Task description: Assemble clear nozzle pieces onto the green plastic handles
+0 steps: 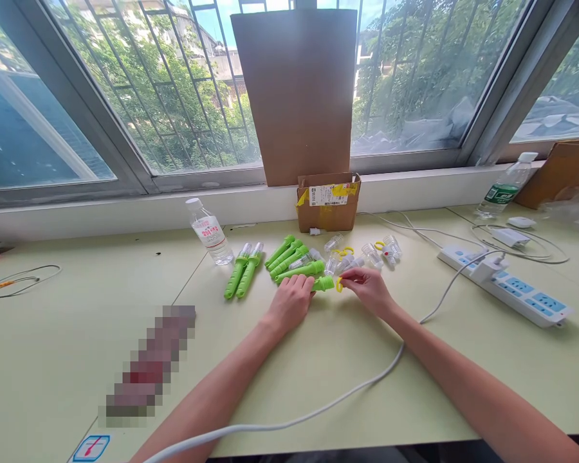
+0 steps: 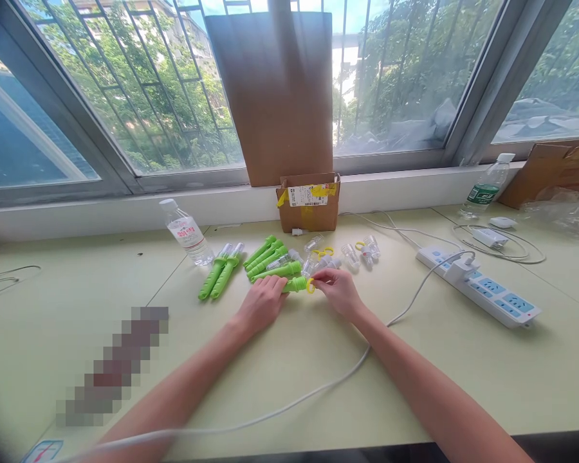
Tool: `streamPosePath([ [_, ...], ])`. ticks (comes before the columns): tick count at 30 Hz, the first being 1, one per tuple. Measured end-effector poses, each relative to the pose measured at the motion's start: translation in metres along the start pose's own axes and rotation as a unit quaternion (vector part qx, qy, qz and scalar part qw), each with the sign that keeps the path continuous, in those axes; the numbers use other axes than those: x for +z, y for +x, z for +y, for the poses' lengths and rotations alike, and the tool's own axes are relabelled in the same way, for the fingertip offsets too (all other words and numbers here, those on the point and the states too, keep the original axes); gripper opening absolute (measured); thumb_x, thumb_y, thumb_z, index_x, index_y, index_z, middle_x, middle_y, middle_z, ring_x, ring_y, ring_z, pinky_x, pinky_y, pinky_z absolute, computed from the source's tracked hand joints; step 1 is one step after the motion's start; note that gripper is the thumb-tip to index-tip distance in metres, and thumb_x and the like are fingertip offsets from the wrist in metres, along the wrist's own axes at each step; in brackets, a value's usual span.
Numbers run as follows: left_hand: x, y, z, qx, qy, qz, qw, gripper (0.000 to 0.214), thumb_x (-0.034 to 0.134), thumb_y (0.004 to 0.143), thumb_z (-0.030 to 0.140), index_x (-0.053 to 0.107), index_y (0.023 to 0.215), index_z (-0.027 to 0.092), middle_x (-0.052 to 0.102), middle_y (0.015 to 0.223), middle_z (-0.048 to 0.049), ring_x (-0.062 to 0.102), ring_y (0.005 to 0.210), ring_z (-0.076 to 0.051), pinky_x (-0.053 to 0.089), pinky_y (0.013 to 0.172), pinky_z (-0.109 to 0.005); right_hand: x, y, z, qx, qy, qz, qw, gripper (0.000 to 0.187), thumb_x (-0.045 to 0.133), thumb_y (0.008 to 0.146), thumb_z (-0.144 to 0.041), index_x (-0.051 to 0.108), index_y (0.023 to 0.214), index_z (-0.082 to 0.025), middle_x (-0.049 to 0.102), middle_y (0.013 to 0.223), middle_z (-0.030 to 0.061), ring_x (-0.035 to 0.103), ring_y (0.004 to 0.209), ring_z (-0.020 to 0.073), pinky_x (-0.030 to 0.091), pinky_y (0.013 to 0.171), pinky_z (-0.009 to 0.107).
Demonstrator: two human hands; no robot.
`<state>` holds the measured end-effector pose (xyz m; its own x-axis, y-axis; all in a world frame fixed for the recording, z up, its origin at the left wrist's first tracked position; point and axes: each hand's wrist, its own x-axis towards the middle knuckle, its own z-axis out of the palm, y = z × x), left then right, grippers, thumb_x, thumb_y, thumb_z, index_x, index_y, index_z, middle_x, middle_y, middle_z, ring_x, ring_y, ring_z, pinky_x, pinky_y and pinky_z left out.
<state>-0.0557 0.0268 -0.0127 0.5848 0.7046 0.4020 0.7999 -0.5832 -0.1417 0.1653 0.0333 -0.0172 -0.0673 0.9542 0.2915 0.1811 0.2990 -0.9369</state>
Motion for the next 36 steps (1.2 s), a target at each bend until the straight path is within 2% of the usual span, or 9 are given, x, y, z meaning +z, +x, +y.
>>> streamPosePath([
  [6,0.001,0.0,0.0,-0.003,-0.017,0.012,1.0,0.016,0.042,0.092,0.023,0.051,0.103,0.017,0.059,0.09,-0.0083,0.056,0.084,-0.024,0.04,0.07,-0.036,-0.001,0.0,0.0,-0.008,-0.011,0.03,0.999,0.029,0.072,0.07,-0.048,0.064,0.07,-0.02,0.068,0.07,0.004,0.063,0.066,0.0192,0.053,0.062,0.034],
  [15,0.002,0.0,0.0,-0.007,0.001,0.023,1.0,0.017,0.042,0.092,0.024,0.051,0.105,0.017,0.062,0.089,-0.0079,0.058,0.082,-0.023,0.04,0.069,-0.035,-0.002,0.001,-0.003,-0.02,-0.009,0.063,0.998,0.035,0.074,0.068,-0.051,0.063,0.08,-0.02,0.063,0.07,0.0024,0.059,0.064,0.0165,0.05,0.058,0.03],
  [21,-0.001,0.0,0.004,0.02,0.024,0.016,0.999,0.019,0.04,0.094,0.026,0.051,0.105,0.016,0.061,0.085,-0.0064,0.057,0.076,-0.022,0.039,0.063,-0.034,0.004,-0.003,-0.008,-0.003,0.036,0.01,0.999,0.033,0.075,0.068,-0.045,0.064,0.086,-0.02,0.064,0.069,0.0021,0.06,0.065,0.0169,0.051,0.058,0.03],
  [24,-0.001,0.0,0.004,0.024,0.021,0.015,0.999,0.018,0.04,0.094,0.026,0.051,0.105,0.016,0.061,0.085,-0.0064,0.057,0.076,-0.022,0.039,0.063,-0.033,0.005,-0.006,-0.013,-0.004,0.063,-0.012,0.998,0.027,0.071,0.072,-0.042,0.063,0.087,-0.02,0.064,0.068,0.001,0.06,0.062,0.0156,0.051,0.058,0.03],
  [28,-0.001,0.0,0.004,0.022,0.01,0.017,1.0,0.018,0.041,0.093,0.025,0.051,0.105,0.016,0.061,0.086,-0.0066,0.058,0.077,-0.022,0.039,0.064,-0.034,0.005,-0.007,-0.013,-0.005,0.088,-0.019,0.996,0.024,0.066,0.077,-0.037,0.063,0.092,-0.019,0.064,0.07,0.0009,0.06,0.062,0.0149,0.054,0.062,0.033],
  [36,0.001,0.0,0.003,0.029,0.01,0.035,0.999,0.016,0.043,0.092,0.024,0.05,0.104,0.016,0.061,0.084,-0.0053,0.058,0.075,-0.021,0.04,0.062,-0.032,0.004,-0.006,-0.009,-0.007,0.077,-0.024,0.997,0.026,0.071,0.074,-0.037,0.063,0.091,-0.019,0.064,0.078,0.0036,0.061,0.069,0.0166,0.055,0.059,0.031],
])
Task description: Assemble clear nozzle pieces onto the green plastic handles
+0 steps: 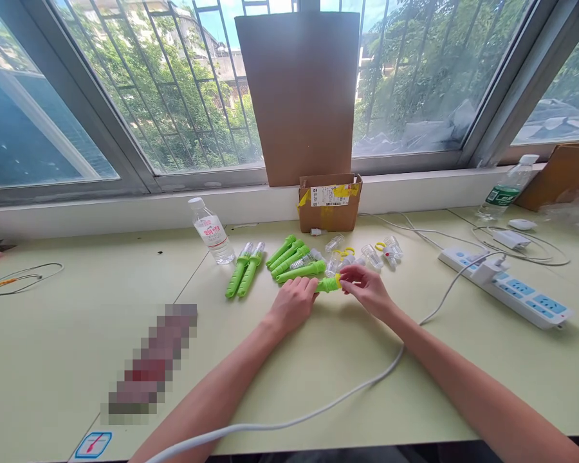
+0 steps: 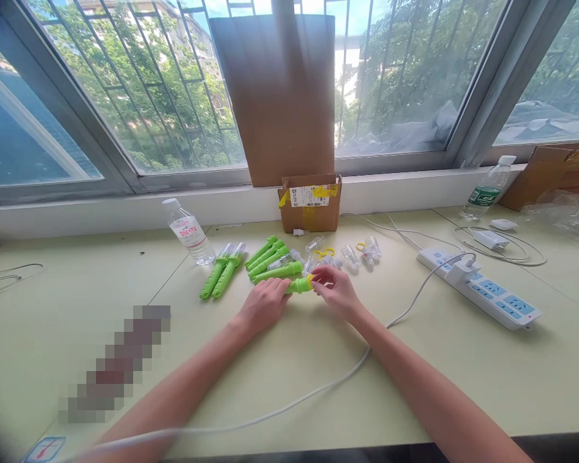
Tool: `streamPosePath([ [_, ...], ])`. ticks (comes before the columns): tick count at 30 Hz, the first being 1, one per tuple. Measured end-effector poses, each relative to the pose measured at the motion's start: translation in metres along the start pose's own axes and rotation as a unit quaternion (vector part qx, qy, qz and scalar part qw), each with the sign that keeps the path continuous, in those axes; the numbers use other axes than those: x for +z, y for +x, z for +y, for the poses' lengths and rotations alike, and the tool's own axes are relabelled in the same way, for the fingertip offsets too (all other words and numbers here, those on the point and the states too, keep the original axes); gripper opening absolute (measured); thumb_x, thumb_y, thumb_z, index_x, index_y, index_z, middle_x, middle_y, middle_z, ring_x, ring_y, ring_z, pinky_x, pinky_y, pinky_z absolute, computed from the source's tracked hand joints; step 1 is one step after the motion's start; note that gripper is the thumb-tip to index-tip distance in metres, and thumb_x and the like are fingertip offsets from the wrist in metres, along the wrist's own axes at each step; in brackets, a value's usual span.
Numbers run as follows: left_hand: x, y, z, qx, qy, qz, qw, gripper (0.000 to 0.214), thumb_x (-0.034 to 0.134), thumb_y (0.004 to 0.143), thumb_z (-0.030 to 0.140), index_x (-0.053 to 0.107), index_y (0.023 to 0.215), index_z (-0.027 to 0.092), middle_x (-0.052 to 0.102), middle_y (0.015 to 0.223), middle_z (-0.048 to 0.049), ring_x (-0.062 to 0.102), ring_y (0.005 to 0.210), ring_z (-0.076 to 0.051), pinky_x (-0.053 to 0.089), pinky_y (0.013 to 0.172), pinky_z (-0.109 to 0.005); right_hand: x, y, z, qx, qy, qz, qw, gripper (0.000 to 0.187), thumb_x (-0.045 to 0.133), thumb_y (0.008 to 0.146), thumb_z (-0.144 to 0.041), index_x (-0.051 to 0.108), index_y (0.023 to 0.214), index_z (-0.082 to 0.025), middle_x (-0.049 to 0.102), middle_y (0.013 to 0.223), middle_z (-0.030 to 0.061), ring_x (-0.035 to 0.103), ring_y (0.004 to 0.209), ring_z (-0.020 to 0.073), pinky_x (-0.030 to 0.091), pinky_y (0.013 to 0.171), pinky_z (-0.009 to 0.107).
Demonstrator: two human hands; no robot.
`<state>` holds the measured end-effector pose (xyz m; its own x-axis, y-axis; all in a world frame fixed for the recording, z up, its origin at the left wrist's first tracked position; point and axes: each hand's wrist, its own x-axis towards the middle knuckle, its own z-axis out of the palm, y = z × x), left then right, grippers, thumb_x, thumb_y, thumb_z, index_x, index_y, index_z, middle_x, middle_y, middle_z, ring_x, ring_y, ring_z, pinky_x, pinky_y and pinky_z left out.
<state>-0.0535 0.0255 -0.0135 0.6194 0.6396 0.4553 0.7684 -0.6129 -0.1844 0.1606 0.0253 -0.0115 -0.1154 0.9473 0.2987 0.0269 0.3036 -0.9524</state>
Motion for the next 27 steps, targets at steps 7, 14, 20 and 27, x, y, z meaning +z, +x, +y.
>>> streamPosePath([
  [7,0.0006,-0.0006,-0.0006,0.01,0.003,0.013,1.0,0.015,0.045,0.092,0.024,0.05,0.103,0.015,0.062,0.082,-0.005,0.058,0.073,-0.021,0.04,0.061,-0.032,-0.0009,0.0002,0.0,0.023,-0.008,-0.032,0.999,0.023,0.07,0.075,-0.039,0.064,0.084,-0.019,0.064,0.074,0.0023,0.058,0.063,0.0136,0.051,0.058,0.029],
  [14,0.0022,-0.0009,-0.0017,0.018,-0.013,0.025,0.999,0.016,0.045,0.092,0.025,0.05,0.103,0.015,0.062,0.081,-0.0048,0.059,0.072,-0.021,0.042,0.061,-0.032,-0.0008,0.0003,-0.0002,0.016,-0.013,-0.027,0.999,0.023,0.07,0.075,-0.039,0.064,0.085,-0.019,0.063,0.072,0.0013,0.058,0.063,0.0139,0.051,0.057,0.028],
  [20,0.0,-0.001,-0.0027,0.026,-0.045,0.037,0.998,0.016,0.042,0.092,0.024,0.049,0.104,0.015,0.063,0.082,-0.0055,0.06,0.074,-0.02,0.046,0.063,-0.032,-0.0025,0.0004,0.0012,0.009,-0.027,-0.022,0.999,0.024,0.069,0.076,-0.04,0.065,0.087,-0.019,0.064,0.087,0.0042,0.06,0.07,0.0156,0.053,0.058,0.029],
  [27,-0.0029,-0.0053,0.0,0.009,-0.085,0.029,0.996,0.033,0.044,0.089,0.026,0.044,0.12,0.016,0.065,0.09,-0.0073,0.064,0.078,-0.021,0.047,0.058,-0.029,0.002,-0.0027,-0.0008,-0.018,-0.039,-0.04,0.998,0.019,0.068,0.077,-0.036,0.066,0.089,-0.021,0.063,0.09,0.0039,0.061,0.073,0.0156,0.053,0.057,0.027],
])
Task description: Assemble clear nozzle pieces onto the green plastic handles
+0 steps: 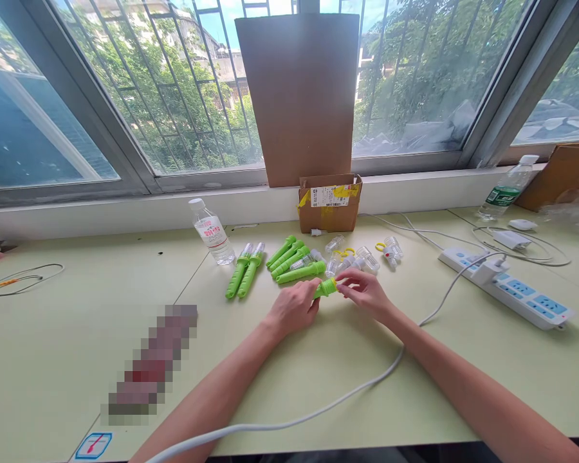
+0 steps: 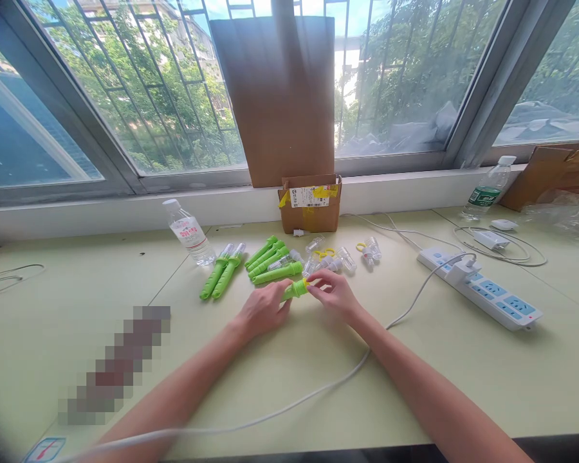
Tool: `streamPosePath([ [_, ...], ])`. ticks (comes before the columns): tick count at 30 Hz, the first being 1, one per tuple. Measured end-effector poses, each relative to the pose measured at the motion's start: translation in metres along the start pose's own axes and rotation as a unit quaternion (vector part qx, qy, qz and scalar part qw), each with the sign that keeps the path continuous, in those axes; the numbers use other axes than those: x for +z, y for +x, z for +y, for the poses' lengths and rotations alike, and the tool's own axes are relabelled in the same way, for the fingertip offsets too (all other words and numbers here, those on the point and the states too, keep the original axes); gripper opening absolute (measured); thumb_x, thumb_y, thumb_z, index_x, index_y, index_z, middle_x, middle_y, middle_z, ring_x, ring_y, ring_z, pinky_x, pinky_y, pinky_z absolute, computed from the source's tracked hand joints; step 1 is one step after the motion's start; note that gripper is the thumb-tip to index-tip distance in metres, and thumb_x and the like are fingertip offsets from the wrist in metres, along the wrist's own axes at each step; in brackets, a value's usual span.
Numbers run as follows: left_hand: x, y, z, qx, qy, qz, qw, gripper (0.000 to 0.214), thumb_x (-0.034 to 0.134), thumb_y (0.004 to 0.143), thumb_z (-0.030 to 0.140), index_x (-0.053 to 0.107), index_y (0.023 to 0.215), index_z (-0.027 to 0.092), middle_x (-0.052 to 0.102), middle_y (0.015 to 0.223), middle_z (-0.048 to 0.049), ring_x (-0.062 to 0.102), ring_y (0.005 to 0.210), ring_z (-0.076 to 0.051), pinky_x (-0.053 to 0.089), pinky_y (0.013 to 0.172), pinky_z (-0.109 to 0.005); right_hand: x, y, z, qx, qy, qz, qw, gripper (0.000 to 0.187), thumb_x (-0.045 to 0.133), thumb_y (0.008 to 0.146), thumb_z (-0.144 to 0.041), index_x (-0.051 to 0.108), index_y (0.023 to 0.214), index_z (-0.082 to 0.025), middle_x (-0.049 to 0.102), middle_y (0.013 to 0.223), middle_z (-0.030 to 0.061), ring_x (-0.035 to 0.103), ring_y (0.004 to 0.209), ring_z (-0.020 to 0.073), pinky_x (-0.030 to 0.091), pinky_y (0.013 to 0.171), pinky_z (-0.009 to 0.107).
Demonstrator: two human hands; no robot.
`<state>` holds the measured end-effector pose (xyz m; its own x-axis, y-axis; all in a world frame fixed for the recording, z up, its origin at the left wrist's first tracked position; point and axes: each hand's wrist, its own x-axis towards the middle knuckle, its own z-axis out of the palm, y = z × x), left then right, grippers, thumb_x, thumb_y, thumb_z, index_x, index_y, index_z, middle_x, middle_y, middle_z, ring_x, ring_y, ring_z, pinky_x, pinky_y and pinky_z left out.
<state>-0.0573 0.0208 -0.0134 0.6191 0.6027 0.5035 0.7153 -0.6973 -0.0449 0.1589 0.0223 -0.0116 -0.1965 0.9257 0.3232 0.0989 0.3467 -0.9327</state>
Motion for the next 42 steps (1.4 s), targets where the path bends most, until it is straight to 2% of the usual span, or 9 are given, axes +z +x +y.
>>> streamPosePath([
  [3,-0.001,-0.001,0.001,0.009,0.021,-0.026,0.999,0.045,0.043,0.091,0.031,0.036,0.134,0.02,0.064,0.085,-0.0045,0.063,0.067,-0.018,0.044,0.05,-0.026,0.003,-0.003,-0.004,-0.014,-0.017,-0.008,1.0,0.016,0.067,0.078,-0.034,0.067,0.088,-0.021,0.062,0.091,0.0041,0.062,0.073,0.0154,0.052,0.056,0.026],
  [5,-0.001,-0.002,0.001,0.023,0.044,-0.04,0.998,0.045,0.041,0.093,0.033,0.035,0.137,0.024,0.062,0.079,-0.0018,0.059,0.059,-0.016,0.04,0.047,-0.024,0.005,-0.004,-0.007,-0.021,-0.022,-0.009,0.999,0.016,0.067,0.079,-0.034,0.068,0.089,-0.021,0.061,0.09,0.0042,0.063,0.074,0.0156,0.052,0.057,0.026],
  [8,-0.001,-0.002,0.0,0.039,0.052,-0.041,0.997,0.044,0.039,0.094,0.033,0.037,0.138,0.026,0.06,0.076,-0.0012,0.057,0.056,-0.014,0.038,0.046,-0.023,0.005,-0.005,-0.008,-0.027,-0.024,-0.008,0.999,0.018,0.067,0.079,-0.036,0.068,0.089,-0.022,0.06,0.091,0.0044,0.063,0.073,0.0156,0.052,0.056,0.026],
  [19,-0.006,-0.002,-0.001,0.065,0.028,0.001,0.997,0.043,0.038,0.095,0.037,0.043,0.136,0.024,0.059,0.07,-0.0015,0.054,0.052,-0.013,0.04,0.047,-0.021,0.008,-0.007,-0.015,-0.026,-0.028,-0.024,0.999,0.024,0.066,0.079,-0.041,0.067,0.093,-0.021,0.06,0.093,0.0051,0.061,0.073,0.0147,0.052,0.054,0.024],
  [26,-0.006,-0.002,-0.001,0.05,-0.024,0.024,0.998,0.043,0.035,0.095,0.038,0.042,0.135,0.023,0.065,0.086,-0.0071,0.063,0.069,-0.014,0.05,0.059,-0.022,0.01,-0.007,-0.013,-0.014,-0.023,-0.039,0.999,0.033,0.069,0.075,-0.041,0.061,0.102,-0.023,0.061,0.092,0.003,0.061,0.067,0.0129,0.053,0.056,0.025],
  [34,-0.001,-0.003,-0.001,0.059,0.021,0.065,0.996,0.043,0.041,0.094,0.031,0.042,0.136,0.022,0.059,0.07,-0.0017,0.056,0.055,-0.012,0.042,0.05,-0.02,0.01,-0.006,-0.016,0.009,0.004,-0.038,0.999,0.035,0.071,0.074,-0.042,0.061,0.099,-0.021,0.06,0.089,0.0024,0.061,0.066,0.0128,0.053,0.055,0.026],
  [42,-0.001,-0.002,0.0,0.057,0.055,0.097,0.992,0.041,0.043,0.094,0.029,0.046,0.134,0.023,0.056,0.067,-0.0004,0.054,0.053,-0.01,0.038,0.049,-0.02,0.014,-0.005,-0.014,0.032,0.026,-0.021,0.999,0.042,0.073,0.07,-0.047,0.062,0.099,-0.02,0.063,0.08,0.0018,0.065,0.063,0.0158,0.057,0.059,0.031],
])
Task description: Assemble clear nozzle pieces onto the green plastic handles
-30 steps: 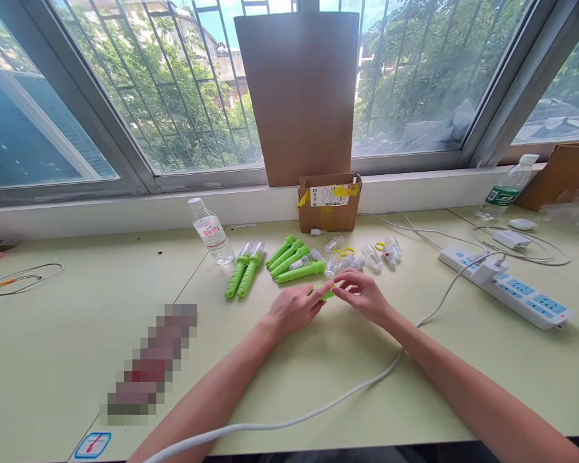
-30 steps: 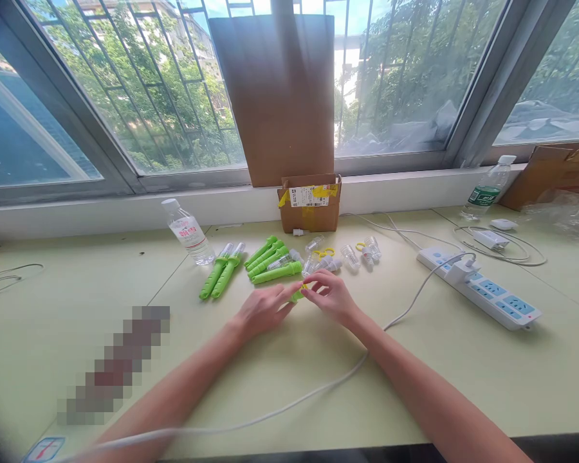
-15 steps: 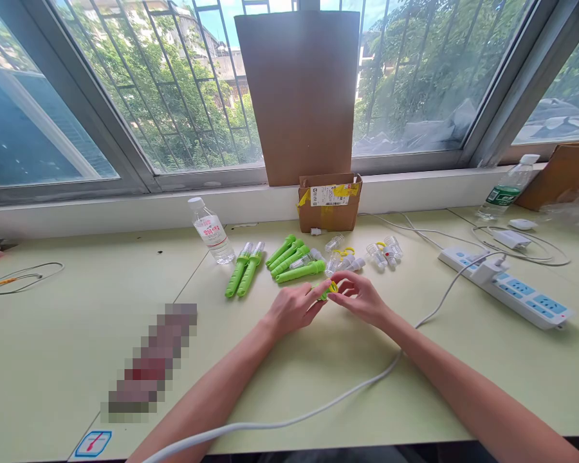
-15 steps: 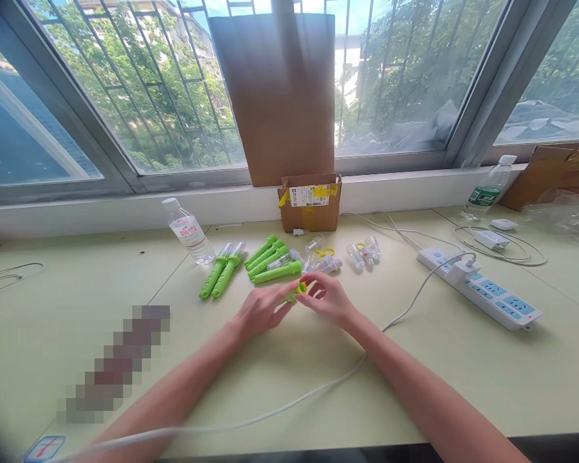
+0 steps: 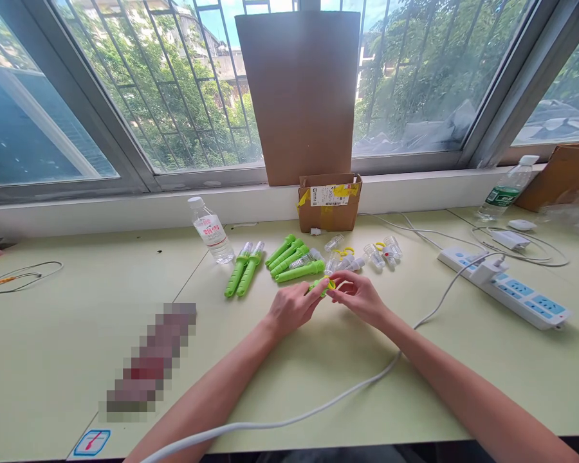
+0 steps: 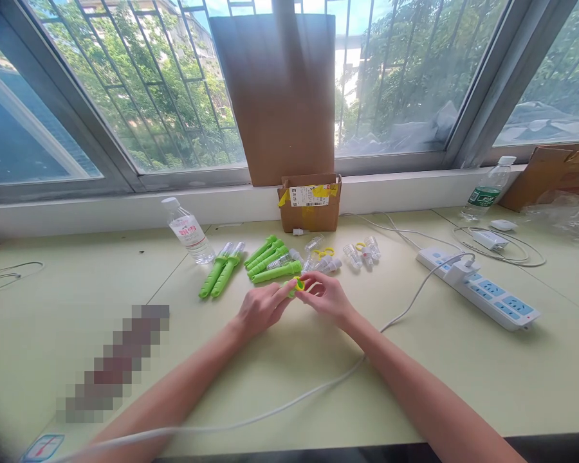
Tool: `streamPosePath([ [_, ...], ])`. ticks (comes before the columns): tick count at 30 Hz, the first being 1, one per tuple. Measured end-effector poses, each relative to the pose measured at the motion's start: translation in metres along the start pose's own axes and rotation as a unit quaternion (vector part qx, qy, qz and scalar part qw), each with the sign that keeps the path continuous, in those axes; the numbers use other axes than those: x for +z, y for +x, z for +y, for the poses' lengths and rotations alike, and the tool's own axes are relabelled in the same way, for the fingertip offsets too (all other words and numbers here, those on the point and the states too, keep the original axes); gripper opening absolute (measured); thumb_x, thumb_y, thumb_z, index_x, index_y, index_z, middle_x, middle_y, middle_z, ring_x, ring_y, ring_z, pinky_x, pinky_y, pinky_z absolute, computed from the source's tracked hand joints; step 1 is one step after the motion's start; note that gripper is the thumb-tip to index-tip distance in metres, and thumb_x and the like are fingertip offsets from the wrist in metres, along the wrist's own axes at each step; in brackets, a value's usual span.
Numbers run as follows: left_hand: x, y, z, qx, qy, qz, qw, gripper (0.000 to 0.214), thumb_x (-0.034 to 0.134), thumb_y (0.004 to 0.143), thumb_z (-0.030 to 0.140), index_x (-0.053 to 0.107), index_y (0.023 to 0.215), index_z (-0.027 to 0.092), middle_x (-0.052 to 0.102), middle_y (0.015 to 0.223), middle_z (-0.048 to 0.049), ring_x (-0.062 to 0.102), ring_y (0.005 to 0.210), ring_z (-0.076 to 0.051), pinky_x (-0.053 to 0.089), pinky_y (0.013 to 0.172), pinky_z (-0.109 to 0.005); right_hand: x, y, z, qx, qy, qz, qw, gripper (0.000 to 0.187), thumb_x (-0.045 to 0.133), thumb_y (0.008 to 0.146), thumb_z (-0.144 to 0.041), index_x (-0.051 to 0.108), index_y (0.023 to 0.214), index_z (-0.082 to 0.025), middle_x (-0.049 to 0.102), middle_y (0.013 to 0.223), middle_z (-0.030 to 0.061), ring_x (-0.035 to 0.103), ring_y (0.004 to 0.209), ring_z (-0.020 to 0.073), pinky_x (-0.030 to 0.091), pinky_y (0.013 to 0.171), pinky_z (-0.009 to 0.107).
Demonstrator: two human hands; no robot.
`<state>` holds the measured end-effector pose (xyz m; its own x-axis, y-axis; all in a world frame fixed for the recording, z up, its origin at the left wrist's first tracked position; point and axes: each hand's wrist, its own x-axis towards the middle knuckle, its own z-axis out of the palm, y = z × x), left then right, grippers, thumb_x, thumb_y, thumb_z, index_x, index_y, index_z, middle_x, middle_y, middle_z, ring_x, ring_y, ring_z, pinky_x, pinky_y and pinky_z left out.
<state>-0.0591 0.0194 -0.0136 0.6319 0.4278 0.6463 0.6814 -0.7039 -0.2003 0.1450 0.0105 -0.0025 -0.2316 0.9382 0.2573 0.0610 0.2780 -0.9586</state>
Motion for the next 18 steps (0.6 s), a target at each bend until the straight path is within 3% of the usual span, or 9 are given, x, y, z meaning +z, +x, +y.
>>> streamPosePath([
  [7,0.0015,-0.0008,0.0001,-0.011,-0.01,0.005,1.0,0.042,0.044,0.093,0.029,0.046,0.134,0.023,0.057,0.068,-0.0007,0.054,0.054,-0.01,0.038,0.05,-0.02,0.0034,-0.0019,0.0004,-0.003,0.005,0.003,1.0,0.043,0.073,0.07,-0.048,0.059,0.098,-0.02,0.063,0.072,-0.0001,0.067,0.061,0.018,0.056,0.057,0.032],
  [18,-0.0003,0.0011,0.0019,-0.019,-0.048,-0.006,0.999,0.04,0.044,0.093,0.031,0.046,0.133,0.022,0.062,0.072,-0.001,0.058,0.058,-0.011,0.041,0.052,-0.02,0.0039,-0.0018,0.0027,-0.023,0.032,0.001,0.999,0.037,0.074,0.069,-0.048,0.053,0.081,-0.021,0.06,0.07,-0.0024,0.066,0.06,0.0162,0.055,0.058,0.03],
])
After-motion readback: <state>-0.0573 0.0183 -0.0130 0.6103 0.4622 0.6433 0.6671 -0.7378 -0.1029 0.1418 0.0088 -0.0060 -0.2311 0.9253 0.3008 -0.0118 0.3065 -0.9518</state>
